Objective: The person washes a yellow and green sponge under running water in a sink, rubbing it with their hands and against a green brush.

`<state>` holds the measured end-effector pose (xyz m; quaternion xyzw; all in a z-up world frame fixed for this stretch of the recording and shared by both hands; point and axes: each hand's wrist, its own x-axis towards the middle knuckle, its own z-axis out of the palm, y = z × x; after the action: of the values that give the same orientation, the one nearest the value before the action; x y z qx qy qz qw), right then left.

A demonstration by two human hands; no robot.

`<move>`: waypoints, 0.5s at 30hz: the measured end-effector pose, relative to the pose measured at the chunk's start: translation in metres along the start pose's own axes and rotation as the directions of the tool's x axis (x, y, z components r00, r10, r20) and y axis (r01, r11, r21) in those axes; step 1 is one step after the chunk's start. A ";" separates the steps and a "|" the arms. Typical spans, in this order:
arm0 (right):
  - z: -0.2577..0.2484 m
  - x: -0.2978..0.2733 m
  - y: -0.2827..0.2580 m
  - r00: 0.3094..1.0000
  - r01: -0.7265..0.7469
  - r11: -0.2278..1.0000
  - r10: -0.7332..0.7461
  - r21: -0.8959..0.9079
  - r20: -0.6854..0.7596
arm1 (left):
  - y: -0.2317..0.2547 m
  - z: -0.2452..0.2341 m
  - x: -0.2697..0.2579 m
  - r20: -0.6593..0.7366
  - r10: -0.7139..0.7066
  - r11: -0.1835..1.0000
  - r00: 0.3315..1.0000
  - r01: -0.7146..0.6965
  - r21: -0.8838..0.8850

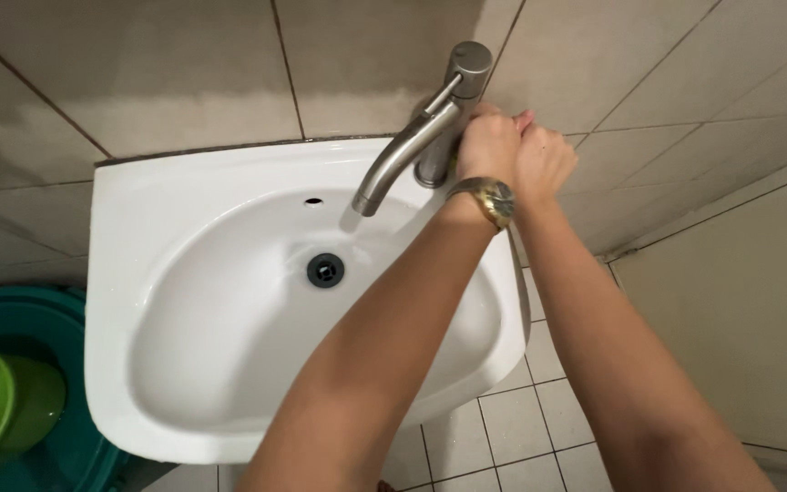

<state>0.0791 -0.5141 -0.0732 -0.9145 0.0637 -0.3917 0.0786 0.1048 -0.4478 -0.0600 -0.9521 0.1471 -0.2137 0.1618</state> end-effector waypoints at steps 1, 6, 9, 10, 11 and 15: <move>0.001 0.002 0.000 1.000 -0.014 1.000 0.014 0.007 0.009 | -0.001 0.000 0.003 0.022 0.082 0.995 0.996 -0.083 0.052; -0.008 -0.008 0.009 0.993 -0.008 1.000 0.010 -0.018 0.119 | -0.003 -0.016 -0.008 0.155 0.078 0.985 0.985 -0.052 -0.167; -0.011 -0.012 0.010 0.983 -0.091 0.996 0.092 -0.019 0.161 | 0.001 -0.024 -0.008 0.120 -0.080 0.992 0.990 0.092 -0.092; -0.009 -0.009 0.008 0.979 -0.106 0.994 0.106 -0.011 0.176 | 0.005 -0.023 -0.008 0.093 -0.136 0.988 0.986 0.142 -0.058; -0.008 -0.006 0.005 0.974 -0.123 0.992 0.121 -0.004 0.190 | 0.006 -0.020 -0.009 0.034 -0.145 0.988 0.989 0.146 -0.046; -0.011 -0.005 -0.007 0.971 -0.198 0.980 0.196 -0.001 0.135 | 0.001 -0.004 -0.012 -0.154 -0.172 0.985 0.973 0.175 0.006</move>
<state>0.0679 -0.5069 -0.0676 -0.9275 0.1460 -0.3199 0.1270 0.0924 -0.4455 -0.0613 -0.9406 0.0732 -0.3006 0.1399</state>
